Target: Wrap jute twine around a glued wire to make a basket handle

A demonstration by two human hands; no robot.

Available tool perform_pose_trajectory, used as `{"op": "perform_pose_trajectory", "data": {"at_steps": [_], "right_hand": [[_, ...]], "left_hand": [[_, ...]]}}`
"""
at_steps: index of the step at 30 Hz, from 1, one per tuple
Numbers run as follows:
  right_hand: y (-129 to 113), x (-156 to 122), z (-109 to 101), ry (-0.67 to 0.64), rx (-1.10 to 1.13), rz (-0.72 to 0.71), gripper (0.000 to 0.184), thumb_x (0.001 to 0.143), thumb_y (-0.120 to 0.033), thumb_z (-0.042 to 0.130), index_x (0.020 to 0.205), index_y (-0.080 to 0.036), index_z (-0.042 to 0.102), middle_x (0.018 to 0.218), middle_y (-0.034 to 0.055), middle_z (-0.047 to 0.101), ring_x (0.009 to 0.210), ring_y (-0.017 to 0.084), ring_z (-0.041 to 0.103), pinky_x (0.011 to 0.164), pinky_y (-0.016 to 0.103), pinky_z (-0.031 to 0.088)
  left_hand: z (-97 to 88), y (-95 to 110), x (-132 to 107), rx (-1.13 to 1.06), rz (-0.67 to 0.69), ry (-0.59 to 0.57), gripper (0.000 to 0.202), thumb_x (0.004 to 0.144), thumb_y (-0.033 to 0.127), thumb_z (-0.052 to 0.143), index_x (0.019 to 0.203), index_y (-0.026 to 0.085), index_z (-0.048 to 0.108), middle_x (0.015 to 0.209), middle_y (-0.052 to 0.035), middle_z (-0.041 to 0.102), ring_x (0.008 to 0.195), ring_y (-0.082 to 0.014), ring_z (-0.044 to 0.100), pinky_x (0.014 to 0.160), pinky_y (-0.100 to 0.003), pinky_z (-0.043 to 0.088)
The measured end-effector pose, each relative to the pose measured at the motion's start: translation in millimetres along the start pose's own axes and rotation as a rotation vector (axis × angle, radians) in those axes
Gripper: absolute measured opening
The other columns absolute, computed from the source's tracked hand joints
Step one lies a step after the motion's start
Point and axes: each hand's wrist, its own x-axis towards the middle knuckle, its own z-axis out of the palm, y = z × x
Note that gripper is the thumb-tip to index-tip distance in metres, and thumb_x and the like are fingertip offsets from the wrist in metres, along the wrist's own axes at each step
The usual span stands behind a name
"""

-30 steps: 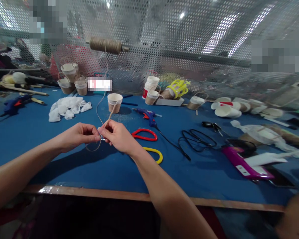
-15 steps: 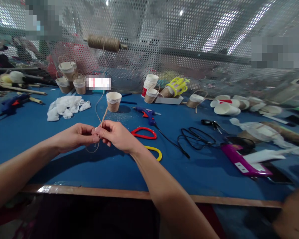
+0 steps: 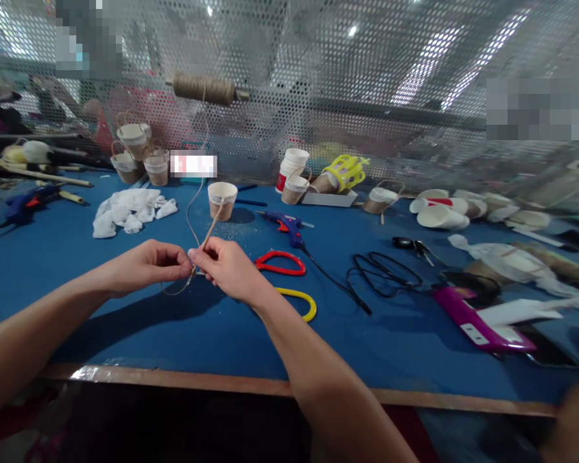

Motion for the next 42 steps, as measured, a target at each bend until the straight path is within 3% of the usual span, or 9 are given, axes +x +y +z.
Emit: {"op": "perform_pose_trajectory", "data": {"at_steps": [5, 11, 17, 22, 29, 35, 42], "right_hand": [[-2.0, 0.0, 2.6, 0.081, -0.019, -0.013, 0.026, 0.076, -0.038, 0.055, 0.066, -0.015, 0.047, 0.050, -0.0049, 0.044, 0.043, 0.006, 0.040, 0.041, 0.020, 0.033], [-1.7, -0.9, 0.5, -0.080, 0.142, -0.052, 0.023, 0.078, -0.038, 0.051, 0.075, -0.016, 0.047, 0.063, -0.0026, 0.048, 0.051, 0.007, 0.044, 0.044, 0.020, 0.037], [-2.0, -0.7, -0.1, 0.019, -0.077, -0.071, 0.024, 0.079, -0.038, 0.050, 0.070, -0.015, 0.048, 0.056, -0.0033, 0.046, 0.049, 0.008, 0.040, 0.046, 0.022, 0.033], [-2.1, -0.1, 0.4, 0.088, -0.181, -0.094, 0.027, 0.076, -0.039, 0.054, 0.065, -0.014, 0.049, 0.058, -0.0018, 0.048, 0.054, 0.009, 0.040, 0.050, 0.024, 0.033], [-1.6, -1.8, -2.4, -0.141, 0.171, -0.076, 0.021, 0.078, -0.037, 0.052, 0.074, -0.016, 0.048, 0.064, -0.0028, 0.048, 0.052, 0.007, 0.043, 0.046, 0.020, 0.037], [-2.0, -1.4, -2.9, -0.083, 0.102, -0.036, 0.023, 0.078, -0.036, 0.054, 0.070, -0.016, 0.047, 0.055, -0.0049, 0.044, 0.048, 0.006, 0.041, 0.044, 0.019, 0.036], [-0.8, -0.8, -2.2, -0.107, 0.031, -0.013, 0.026, 0.079, -0.040, 0.050, 0.070, -0.015, 0.048, 0.054, -0.0044, 0.043, 0.046, 0.006, 0.041, 0.042, 0.020, 0.035]], "left_hand": [[2.1, -5.9, 1.6, -0.088, -0.005, 0.011, 0.020, 0.071, 0.030, 0.057, 0.064, 0.012, 0.052, 0.058, 0.0047, 0.044, 0.052, -0.0058, 0.034, 0.050, -0.021, 0.026], [5.0, -5.6, 0.9, -0.201, -0.051, -0.045, 0.020, 0.070, 0.030, 0.057, 0.066, 0.011, 0.052, 0.058, 0.0040, 0.043, 0.051, -0.0052, 0.031, 0.046, -0.021, 0.022], [5.7, -8.9, 3.1, -0.062, -0.029, 0.047, 0.022, 0.070, 0.030, 0.058, 0.061, 0.013, 0.050, 0.055, 0.0047, 0.043, 0.050, -0.0056, 0.032, 0.047, -0.021, 0.023], [5.3, -8.2, 2.2, -0.077, -0.022, 0.032, 0.020, 0.071, 0.029, 0.056, 0.062, 0.012, 0.052, 0.056, 0.0046, 0.045, 0.051, -0.0054, 0.033, 0.048, -0.021, 0.025], [5.5, -5.2, 0.3, -0.222, -0.070, -0.050, 0.020, 0.068, 0.030, 0.059, 0.066, 0.012, 0.054, 0.058, 0.0043, 0.044, 0.050, -0.0053, 0.032, 0.047, -0.021, 0.023], [0.5, -2.6, -0.3, -0.089, -0.019, -0.052, 0.019, 0.072, 0.031, 0.055, 0.068, 0.013, 0.056, 0.060, 0.0037, 0.047, 0.053, -0.0067, 0.035, 0.051, -0.021, 0.028], [-1.3, 0.9, -2.6, 0.121, 0.005, -0.043, 0.018, 0.075, 0.031, 0.050, 0.069, 0.014, 0.053, 0.059, 0.0038, 0.046, 0.053, -0.0073, 0.036, 0.050, -0.021, 0.029]]}}
